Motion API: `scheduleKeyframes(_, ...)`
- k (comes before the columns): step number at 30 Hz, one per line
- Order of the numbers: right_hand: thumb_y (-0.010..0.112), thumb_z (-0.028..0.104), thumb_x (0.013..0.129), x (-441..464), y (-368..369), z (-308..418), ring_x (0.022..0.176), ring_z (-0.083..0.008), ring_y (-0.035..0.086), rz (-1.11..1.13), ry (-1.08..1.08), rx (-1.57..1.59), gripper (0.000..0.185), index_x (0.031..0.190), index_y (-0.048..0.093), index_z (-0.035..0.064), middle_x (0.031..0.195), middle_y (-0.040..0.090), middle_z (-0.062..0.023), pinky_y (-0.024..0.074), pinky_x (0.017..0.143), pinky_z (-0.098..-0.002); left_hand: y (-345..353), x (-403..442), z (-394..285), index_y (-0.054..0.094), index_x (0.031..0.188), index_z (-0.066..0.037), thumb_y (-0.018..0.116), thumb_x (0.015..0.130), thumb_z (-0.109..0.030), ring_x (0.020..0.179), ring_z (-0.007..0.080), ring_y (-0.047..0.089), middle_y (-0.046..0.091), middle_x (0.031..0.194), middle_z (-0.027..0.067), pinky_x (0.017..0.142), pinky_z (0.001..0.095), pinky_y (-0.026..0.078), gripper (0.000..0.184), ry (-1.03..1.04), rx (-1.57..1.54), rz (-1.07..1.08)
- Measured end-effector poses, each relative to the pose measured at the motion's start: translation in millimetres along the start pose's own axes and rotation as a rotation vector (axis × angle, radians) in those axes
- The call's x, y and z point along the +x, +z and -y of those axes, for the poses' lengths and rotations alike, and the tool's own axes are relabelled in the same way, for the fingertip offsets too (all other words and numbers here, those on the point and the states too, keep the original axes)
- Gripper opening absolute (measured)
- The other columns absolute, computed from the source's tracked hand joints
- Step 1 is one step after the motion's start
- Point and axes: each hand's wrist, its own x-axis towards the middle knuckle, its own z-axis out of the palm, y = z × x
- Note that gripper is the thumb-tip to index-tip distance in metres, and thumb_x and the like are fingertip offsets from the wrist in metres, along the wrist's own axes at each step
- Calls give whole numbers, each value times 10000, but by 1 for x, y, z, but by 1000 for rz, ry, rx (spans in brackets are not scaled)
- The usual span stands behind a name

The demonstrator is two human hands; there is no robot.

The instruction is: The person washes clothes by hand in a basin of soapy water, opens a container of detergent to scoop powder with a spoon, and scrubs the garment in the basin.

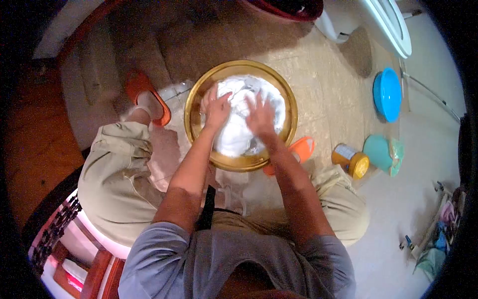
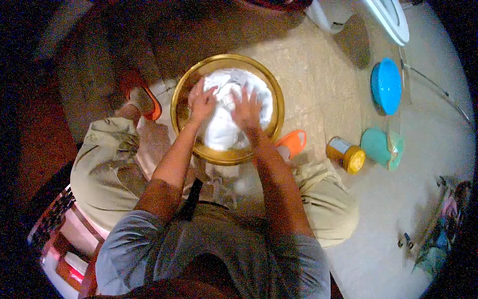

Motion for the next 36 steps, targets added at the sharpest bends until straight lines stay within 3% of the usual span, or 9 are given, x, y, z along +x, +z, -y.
scheduleKeyframes(7, 618, 156, 694, 8, 65, -26, 980, -378, 561, 372, 430, 485, 560, 1237, 493, 103, 1081, 577, -222, 447, 874, -411, 12, 6, 14, 532, 1164, -261, 619, 781, -280, 1091, 296, 412, 469, 1175, 114, 909, 428, 373, 393, -142, 93, 127)
scheduleKeyframes(10, 595, 76, 686, 10, 65, -6, 881, -345, 582, 125, 285, 874, 370, 1053, 593, 34, 927, 598, -171, 468, 787, -390, 20, 22, 9, 536, 1022, -163, 634, 774, -280, 990, 240, 453, 506, 1030, 59, 916, 431, 343, 291, -693, -1126, 208)
scheduleKeyframes(12, 623, 114, 676, 9, 5, 34, 846, -386, 573, -33, -100, 861, 323, 992, 604, 50, 899, 596, -185, 467, 782, -433, 22, 26, 6, 530, 967, -176, 611, 813, -282, 871, 157, 456, 494, 975, 7, 804, 308, 398, 203, -689, -1645, 6)
scheduleKeyframes(15, 624, 121, 705, -5, -56, 97, 852, -306, 586, 102, 71, 995, 191, 884, 619, 58, 899, 570, -148, 474, 769, -366, 9, 9, 5, 555, 967, -145, 594, 798, -233, 859, 178, 493, 530, 952, 28, 812, 320, 417, 195, -618, -1858, 126)
scheduleKeyframes(21, 629, 219, 733, 29, -7, 48, 803, -377, 574, 2, 170, 624, 202, 870, 611, 72, 900, 564, -176, 472, 731, -443, 28, -26, -4, 604, 967, -83, 560, 767, -135, 835, 222, 567, 602, 906, 69, 826, 344, 455, 211, -274, -506, 116)
scheduleKeyframes(24, 576, 269, 777, 31, 13, -7, 780, -411, 559, -66, 290, 456, 219, 843, 602, 63, 946, 552, -200, 472, 650, -464, -2, -3, -44, 626, 917, -70, 550, 746, -123, 825, 275, 589, 621, 878, 108, 842, 373, 453, 194, -859, -1417, -103)
scheduleKeyframes(29, 575, 279, 773, -6, 26, -12, 1070, -359, 500, -36, -20, 45, 535, 1286, 460, 177, 1237, 473, -146, 486, 784, -492, -6, 13, -6, 498, 1271, -208, 594, 798, -271, 1204, 385, 358, 311, 1360, 196, 954, 448, 364, 486, -72, -16, -46)
scheduleKeyframes(32, 595, 308, 757, -12, 38, -16, 1011, -361, 536, 210, -119, 225, 523, 1251, 489, 173, 1219, 487, -135, 489, 779, -489, -5, -3, -12, 441, 1310, -200, 605, 795, -217, 1194, 387, 369, 295, 1367, 213, 945, 463, 374, 541, -63, 225, 242)
scheduleKeyframes(36, 600, 283, 759, 10, 58, -22, 906, -344, 581, 492, 419, 342, 306, 1001, 606, 97, 964, 590, -146, 487, 757, -448, 14, 24, 26, 469, 1236, -91, 671, 758, -250, 1148, 310, 442, 392, 1320, 180, 903, 438, 408, 543, -462, -339, 456)
